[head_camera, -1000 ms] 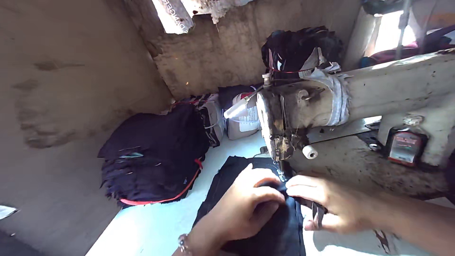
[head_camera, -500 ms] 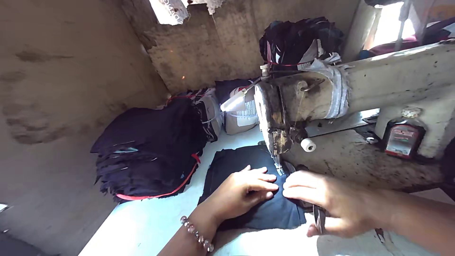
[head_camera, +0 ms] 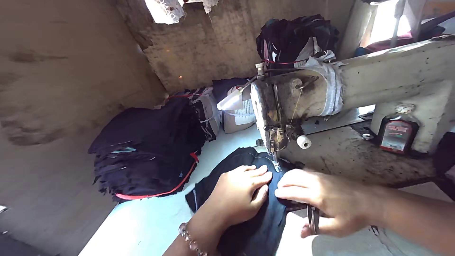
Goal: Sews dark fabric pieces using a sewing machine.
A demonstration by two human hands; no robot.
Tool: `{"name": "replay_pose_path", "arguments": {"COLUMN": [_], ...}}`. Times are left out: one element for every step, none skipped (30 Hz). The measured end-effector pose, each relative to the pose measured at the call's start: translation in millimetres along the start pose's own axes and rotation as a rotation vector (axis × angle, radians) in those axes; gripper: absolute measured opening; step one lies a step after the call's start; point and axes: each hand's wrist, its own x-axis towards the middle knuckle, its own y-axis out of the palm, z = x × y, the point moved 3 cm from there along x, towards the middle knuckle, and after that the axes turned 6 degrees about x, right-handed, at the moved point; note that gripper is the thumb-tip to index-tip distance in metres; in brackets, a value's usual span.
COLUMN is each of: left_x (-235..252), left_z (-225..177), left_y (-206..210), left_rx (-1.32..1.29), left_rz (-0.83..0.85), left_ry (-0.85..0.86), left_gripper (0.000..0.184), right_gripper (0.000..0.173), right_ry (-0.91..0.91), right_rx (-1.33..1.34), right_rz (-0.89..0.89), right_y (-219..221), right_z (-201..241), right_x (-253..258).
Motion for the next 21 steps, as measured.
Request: {"name": "replay_pose_path", "arguments": {"left_x": [-0.6, -0.7, -0.9, -1.5, -2.7, -4.2, -5.2, -5.5, -5.2, -4.5, -3.5, -2.6, -1.9, -1.3, -0.8, -0.2, 0.5, 1.4, 2.4, 3.4, 4.9], "left_z": [-0.2, 0.2, 1.5, 3.9, 6.6, 8.9, 10.2, 11.0, 11.5, 11.9, 12.6, 13.5, 13.9, 13.7, 13.2, 12.2, 11.0, 10.1, 9.2, 8.5, 7.9], "left_y": [-0.1, -0.1, 0.2, 1.2, 2.7, 3.8, 4.6, 5.7, 6.9, 7.8, 8.2, 8.6, 8.6, 8.6, 8.5, 8.3, 8.1, 8.2, 8.1, 7.9, 7.8], "left_rx": [0.026, 0.031, 0.010, -0.030, -0.091, -0.173, -0.259, -0.332, -0.377, -0.396, -0.394, -0.384, -0.377, -0.372, -0.362, -0.351, -0.340, -0.328, -0.317, -0.309, -0.301], "left_rz": [-0.011, -0.023, -0.042, -0.085, -0.131, -0.155, -0.151, -0.131, -0.104, -0.080, -0.065, -0.055, -0.046, -0.037, -0.029, -0.019, -0.005, 0.007, 0.018, 0.040, 0.061], "left_ry": [-0.003, -0.004, 0.003, 0.029, 0.075, 0.132, 0.195, 0.247, 0.276, 0.278, 0.263, 0.242, 0.215, 0.183, 0.152, 0.120, 0.087, 0.058, 0.030, 0.001, -0.027], "left_gripper": [0.041, 0.040, 0.039, 0.037, 0.033, 0.030, 0.027, 0.025, 0.025, 0.026, 0.028, 0.030, 0.031, 0.032, 0.033, 0.034, 0.035, 0.035, 0.036, 0.037, 0.038], "right_gripper": [0.061, 0.061, 0.062, 0.062, 0.062, 0.062, 0.063, 0.065, 0.066, 0.067, 0.067, 0.066, 0.065, 0.063, 0.061, 0.061, 0.063, 0.065, 0.066, 0.067, 0.066], "right_ry": [-0.001, 0.008, 0.026, 0.041, 0.052, 0.069, 0.090, 0.109, 0.121, 0.123, 0.103, 0.066, 0.025, -0.012, -0.029, -0.030, -0.022, -0.010, 0.007, 0.026, 0.047], "right_rx": [0.005, 0.006, 0.005, -0.001, -0.009, -0.016, -0.022, -0.032, -0.046, -0.059, -0.076, -0.082, -0.074, -0.059, -0.047, -0.041, -0.044, -0.046, -0.047, -0.049, -0.049], "right_rz": [0.001, -0.003, -0.004, -0.005, -0.009, -0.013, -0.011, -0.010, -0.011, -0.011, -0.017, -0.029, -0.036, -0.037, -0.025, -0.013, -0.013, -0.021, -0.025, -0.023, -0.017], "right_y": [2.3, 3.1, 2.7, 1.9, 1.5, 1.3, 0.9, 0.5, -0.1, -0.9, -1.5, -1.9, -2.0, -1.2, 0.3, 1.7, 2.2, 2.3, 2.2, 2.0, 1.4], "right_z": [-0.3, -2.2, -5.1, -8.3, -11.4, -14.0, -15.9, -17.1, -17.2, -16.1, -14.1, -10.9, -7.1, -3.3, -0.9, -0.2, -1.3, -3.7, -6.3, -8.5, -10.2], "right_x": [-0.1, -0.8, -1.9, -2.9, -3.6, -4.1, -4.3, -4.4, -4.7, -5.1, -5.6, -5.5, -4.6, -3.4, -2.8, -2.6, -2.5, -2.7, -3.0, -3.2, -3.3]}}
